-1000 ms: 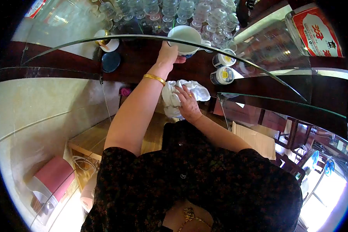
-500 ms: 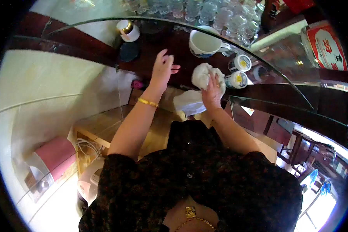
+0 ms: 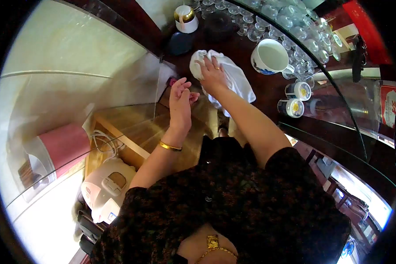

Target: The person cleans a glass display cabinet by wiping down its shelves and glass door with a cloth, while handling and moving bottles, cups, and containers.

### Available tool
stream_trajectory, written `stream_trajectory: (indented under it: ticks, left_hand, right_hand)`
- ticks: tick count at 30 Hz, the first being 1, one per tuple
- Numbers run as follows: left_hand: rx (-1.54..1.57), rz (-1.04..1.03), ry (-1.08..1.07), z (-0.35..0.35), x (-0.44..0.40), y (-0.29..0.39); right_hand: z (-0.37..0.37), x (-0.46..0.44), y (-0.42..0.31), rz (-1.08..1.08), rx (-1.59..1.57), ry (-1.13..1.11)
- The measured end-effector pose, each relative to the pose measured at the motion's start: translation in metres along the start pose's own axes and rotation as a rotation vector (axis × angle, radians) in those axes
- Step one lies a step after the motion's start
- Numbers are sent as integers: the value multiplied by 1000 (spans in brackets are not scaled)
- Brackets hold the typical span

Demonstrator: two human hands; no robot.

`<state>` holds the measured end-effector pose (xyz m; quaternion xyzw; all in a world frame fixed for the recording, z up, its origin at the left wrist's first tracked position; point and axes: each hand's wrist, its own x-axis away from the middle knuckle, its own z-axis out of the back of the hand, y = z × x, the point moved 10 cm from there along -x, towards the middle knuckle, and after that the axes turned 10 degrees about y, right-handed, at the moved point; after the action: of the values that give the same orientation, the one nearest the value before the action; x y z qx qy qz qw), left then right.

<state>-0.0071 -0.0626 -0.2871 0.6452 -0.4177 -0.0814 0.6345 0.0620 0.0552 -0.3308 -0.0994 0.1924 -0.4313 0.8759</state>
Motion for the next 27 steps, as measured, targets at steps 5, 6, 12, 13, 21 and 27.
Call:
stream_trajectory:
  ticks: [5,6,12,13,21,27]
  left_hand:
    - [-42,4,51,18,2,-13]
    - [-34,3,52,21,0,-17]
    - [19,-59,68,19,-8,-1]
    - [14,-88,54,17,-7,3]
    - [-68,-186,31,17,-10,4]
    - [-116,-164,-5,9,-4,1]
  right_hand:
    - [10,14,1,89,-8,-56]
    - [15,25,6,82,28,-100]
    - [45,118,33,-20,-48,-75]
    - [46,128,21,96,52,-127]
    - [-32,85,-31,293,43,-198]
    - [-19,96,-2,-248,6,-545]
